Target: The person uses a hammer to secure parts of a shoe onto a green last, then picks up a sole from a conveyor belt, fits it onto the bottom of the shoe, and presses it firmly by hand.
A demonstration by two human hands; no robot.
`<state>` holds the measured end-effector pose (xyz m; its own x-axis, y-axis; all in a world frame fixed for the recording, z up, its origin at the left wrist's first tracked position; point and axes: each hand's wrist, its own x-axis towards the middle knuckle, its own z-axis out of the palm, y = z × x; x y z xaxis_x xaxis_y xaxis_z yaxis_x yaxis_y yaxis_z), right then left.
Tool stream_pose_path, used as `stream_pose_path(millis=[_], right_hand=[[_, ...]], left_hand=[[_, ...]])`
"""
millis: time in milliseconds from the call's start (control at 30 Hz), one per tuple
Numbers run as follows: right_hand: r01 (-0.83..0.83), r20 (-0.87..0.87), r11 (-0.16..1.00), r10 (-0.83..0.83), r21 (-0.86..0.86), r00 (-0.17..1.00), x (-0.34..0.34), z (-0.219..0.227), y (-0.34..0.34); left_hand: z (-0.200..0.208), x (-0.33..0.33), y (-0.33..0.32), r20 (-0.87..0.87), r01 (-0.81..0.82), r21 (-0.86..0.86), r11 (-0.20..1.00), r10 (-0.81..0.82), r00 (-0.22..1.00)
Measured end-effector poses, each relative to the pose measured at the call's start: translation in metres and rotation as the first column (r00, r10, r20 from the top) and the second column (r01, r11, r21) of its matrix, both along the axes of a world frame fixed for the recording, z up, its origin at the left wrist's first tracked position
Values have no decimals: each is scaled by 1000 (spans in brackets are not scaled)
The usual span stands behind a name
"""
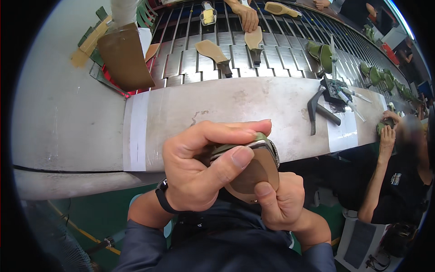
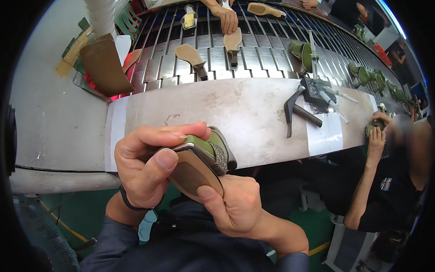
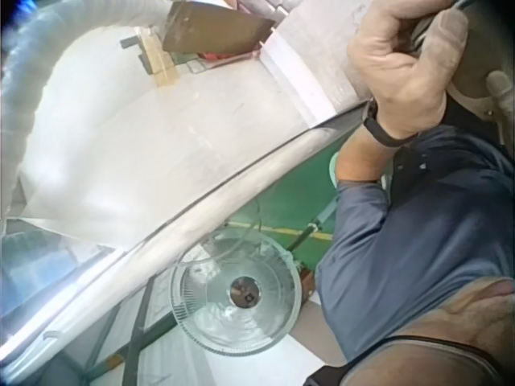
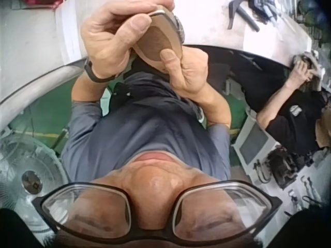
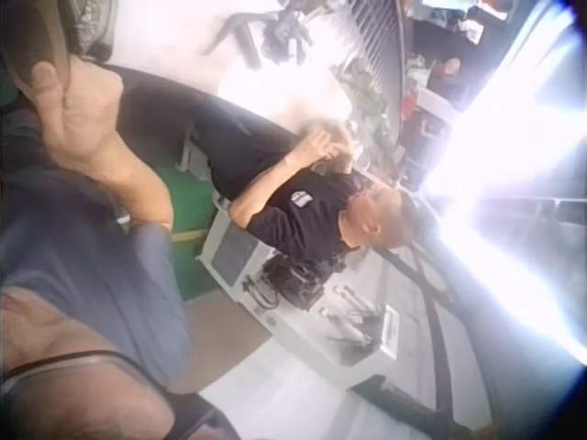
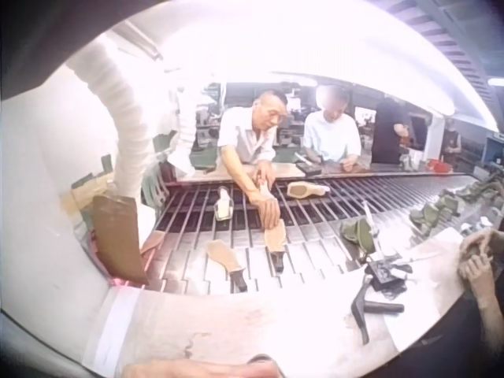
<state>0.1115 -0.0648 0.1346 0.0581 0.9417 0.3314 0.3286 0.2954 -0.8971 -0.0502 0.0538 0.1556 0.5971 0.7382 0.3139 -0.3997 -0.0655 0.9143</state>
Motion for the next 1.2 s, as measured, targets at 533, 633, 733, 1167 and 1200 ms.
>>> stream_pose_path(millis=[533,633,733,1167,1200], right_hand=[[8,103,1000,-9,1,995,-8,8,21],[25,150,1000,-27,16,988,-8,13,24],[69,359,996,-85,55,929,1,10,35],[-9,753,984,-129,177,646,49,-43,53],[-18,760,986,-117,167,639,49,-41,54]], left_hand=[[8,-17,12,-206,-251,227,941,299,932],[1,-19,17,-209,-267,270,925,327,922],[-40,-9,19,78,-398,193,897,390,917],[-117,-12,24,-278,-136,680,721,424,862],[-117,-12,24,-279,-135,679,722,424,862]])
